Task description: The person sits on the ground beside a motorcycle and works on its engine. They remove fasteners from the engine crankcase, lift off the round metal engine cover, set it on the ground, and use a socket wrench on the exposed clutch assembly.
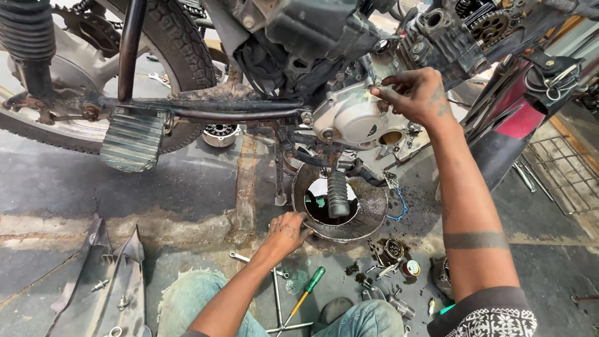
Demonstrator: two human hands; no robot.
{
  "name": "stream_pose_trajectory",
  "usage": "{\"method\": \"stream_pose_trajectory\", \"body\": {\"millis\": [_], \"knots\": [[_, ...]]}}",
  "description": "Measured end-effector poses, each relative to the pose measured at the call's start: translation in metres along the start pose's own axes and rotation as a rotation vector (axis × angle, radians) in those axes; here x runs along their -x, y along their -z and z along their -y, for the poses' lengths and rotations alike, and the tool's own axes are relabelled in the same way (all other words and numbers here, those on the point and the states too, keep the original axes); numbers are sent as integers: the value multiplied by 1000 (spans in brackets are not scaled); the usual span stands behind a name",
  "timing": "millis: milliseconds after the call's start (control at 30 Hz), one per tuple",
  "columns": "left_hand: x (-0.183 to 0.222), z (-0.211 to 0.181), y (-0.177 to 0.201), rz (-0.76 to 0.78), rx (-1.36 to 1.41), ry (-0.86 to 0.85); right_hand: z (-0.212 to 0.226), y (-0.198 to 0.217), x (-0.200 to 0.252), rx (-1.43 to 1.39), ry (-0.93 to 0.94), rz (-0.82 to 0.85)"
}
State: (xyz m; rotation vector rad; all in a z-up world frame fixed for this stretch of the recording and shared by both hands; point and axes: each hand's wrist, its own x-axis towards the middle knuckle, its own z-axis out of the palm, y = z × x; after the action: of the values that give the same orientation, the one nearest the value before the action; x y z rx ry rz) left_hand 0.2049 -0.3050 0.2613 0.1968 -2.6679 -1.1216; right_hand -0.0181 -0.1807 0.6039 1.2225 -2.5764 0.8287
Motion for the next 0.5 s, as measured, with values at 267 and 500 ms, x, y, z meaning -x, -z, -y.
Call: {"method": "stream_pose_trajectory", "body": {"millis": [267,500], "knots": [[4,7,2,200,-46,21,5,-6,-7,279,310,-93],[9,3,7,269,-57,29,4,17,-11,1012,795,-36]]}}
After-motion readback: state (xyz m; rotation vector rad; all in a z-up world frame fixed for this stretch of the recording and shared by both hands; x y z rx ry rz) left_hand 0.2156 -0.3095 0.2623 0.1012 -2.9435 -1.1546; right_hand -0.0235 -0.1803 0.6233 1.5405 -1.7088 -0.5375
